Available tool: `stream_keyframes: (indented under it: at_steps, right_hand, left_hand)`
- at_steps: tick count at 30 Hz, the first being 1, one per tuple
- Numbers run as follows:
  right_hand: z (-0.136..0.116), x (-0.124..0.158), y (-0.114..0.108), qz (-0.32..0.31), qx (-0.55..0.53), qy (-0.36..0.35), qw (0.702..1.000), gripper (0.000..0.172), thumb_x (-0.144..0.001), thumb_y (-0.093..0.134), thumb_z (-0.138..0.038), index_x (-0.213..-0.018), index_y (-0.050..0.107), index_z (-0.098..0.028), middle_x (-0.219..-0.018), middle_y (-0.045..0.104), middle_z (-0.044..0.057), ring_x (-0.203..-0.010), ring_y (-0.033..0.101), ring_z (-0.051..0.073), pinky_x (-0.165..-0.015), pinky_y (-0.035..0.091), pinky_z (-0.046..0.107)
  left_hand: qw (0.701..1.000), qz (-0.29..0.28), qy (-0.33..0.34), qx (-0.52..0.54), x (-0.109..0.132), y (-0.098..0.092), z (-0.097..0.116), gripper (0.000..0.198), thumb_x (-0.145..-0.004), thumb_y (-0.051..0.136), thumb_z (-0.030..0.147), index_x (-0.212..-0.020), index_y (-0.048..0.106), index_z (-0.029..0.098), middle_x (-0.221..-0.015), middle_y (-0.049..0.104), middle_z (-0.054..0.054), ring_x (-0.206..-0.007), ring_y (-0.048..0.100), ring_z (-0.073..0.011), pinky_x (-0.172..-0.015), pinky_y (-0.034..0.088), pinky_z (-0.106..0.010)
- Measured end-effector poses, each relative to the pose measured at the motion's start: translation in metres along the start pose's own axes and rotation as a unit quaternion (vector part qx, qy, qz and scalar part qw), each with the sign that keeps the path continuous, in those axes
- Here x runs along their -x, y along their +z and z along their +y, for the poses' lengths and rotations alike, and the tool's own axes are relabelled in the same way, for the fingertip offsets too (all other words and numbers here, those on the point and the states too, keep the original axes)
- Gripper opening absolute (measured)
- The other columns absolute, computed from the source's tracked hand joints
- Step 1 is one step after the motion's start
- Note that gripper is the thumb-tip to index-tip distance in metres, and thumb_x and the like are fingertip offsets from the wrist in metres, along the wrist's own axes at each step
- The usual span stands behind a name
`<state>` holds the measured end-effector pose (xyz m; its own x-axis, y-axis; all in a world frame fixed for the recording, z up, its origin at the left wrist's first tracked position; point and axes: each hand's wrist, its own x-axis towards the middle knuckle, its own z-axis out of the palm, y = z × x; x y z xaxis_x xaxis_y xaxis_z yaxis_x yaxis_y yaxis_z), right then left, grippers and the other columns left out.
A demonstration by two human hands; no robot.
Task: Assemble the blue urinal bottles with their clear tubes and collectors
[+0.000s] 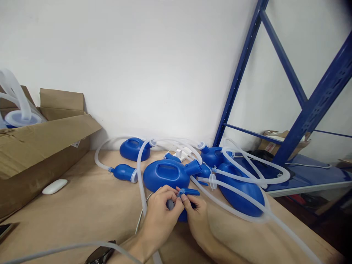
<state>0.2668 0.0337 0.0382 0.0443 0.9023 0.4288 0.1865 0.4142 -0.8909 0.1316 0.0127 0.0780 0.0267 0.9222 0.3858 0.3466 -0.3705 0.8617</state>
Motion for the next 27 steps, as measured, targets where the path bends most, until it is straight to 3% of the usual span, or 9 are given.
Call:
stream_keyframes:
  at_steps: [3, 5, 7, 11, 19, 27]
  right_hand:
    - [0.003, 0.001, 0.002, 0.004, 0.012, -0.006, 1.0, 0.045, -0.089, 0.062, -0.055, -0.067, 0.08, -0.019, -0.068, 0.076, 0.008, -0.068, 0.072, 0.027, -0.071, 0.059, 0.036]
    - [0.005, 0.0, 0.002, 0.008, 0.031, -0.025, 0.999, 0.045, -0.09, 0.061, -0.052, -0.064, 0.078, -0.019, -0.062, 0.073, 0.007, -0.061, 0.068, 0.023, -0.063, 0.055, 0.032]
    - [0.007, 0.0, 0.001, 0.014, 0.053, -0.051, 0.997, 0.046, -0.09, 0.06, -0.05, -0.06, 0.074, -0.018, -0.056, 0.069, 0.005, -0.054, 0.063, 0.02, -0.055, 0.051, 0.029]
    - [0.008, -0.002, -0.002, 0.017, 0.089, -0.096, 0.991, 0.046, -0.09, 0.059, -0.046, -0.055, 0.069, -0.018, -0.051, 0.065, 0.003, -0.05, 0.058, 0.017, -0.052, 0.046, 0.026]
    - [0.005, 0.002, -0.004, 0.003, 0.1, -0.158, 0.982, 0.043, -0.093, 0.056, -0.033, -0.052, 0.059, -0.018, -0.048, 0.057, -0.001, -0.047, 0.051, 0.013, -0.049, 0.04, 0.023]
    - [0.008, 0.0, -0.005, -0.009, 0.126, -0.188, 0.974, 0.04, -0.094, 0.054, -0.028, -0.054, 0.054, -0.02, -0.053, 0.059, 0.0, -0.052, 0.054, 0.014, -0.054, 0.042, 0.025]
  left_hand:
    - [0.999, 0.033, -0.039, 0.01, -0.002, -0.002, -0.001, 0.01, -0.077, 0.061, 0.029, -0.078, 0.053, 0.023, -0.076, 0.067, 0.001, -0.075, 0.065, -0.0177, -0.071, 0.048, -0.028]
    - [0.999, 0.026, -0.045, 0.009, -0.004, -0.004, 0.0, 0.012, -0.074, 0.063, 0.027, -0.084, 0.056, 0.023, -0.075, 0.067, 0.001, -0.073, 0.065, -0.0173, -0.069, 0.048, -0.027]
    - [0.999, -0.003, -0.039, 0.007, -0.007, -0.008, 0.002, 0.006, -0.075, 0.06, 0.026, -0.078, 0.062, 0.021, -0.074, 0.069, 0.0, -0.072, 0.064, -0.0173, -0.069, 0.048, -0.027]
    - [0.995, -0.079, -0.05, 0.028, -0.014, -0.018, 0.006, 0.015, -0.074, 0.059, 0.026, -0.072, 0.071, 0.018, -0.072, 0.072, -0.003, -0.07, 0.065, -0.0179, -0.066, 0.048, -0.026]
    - [0.982, -0.183, -0.045, -0.023, -0.025, -0.037, 0.012, 0.016, -0.075, 0.06, 0.026, -0.07, 0.073, 0.016, -0.064, 0.069, -0.002, -0.061, 0.059, -0.0148, -0.055, 0.039, -0.023]
    - [0.988, -0.145, -0.024, -0.051, -0.022, -0.03, 0.006, 0.011, -0.074, 0.059, 0.019, -0.068, 0.069, 0.018, -0.062, 0.067, 0.001, -0.059, 0.059, -0.0131, -0.056, 0.038, -0.022]
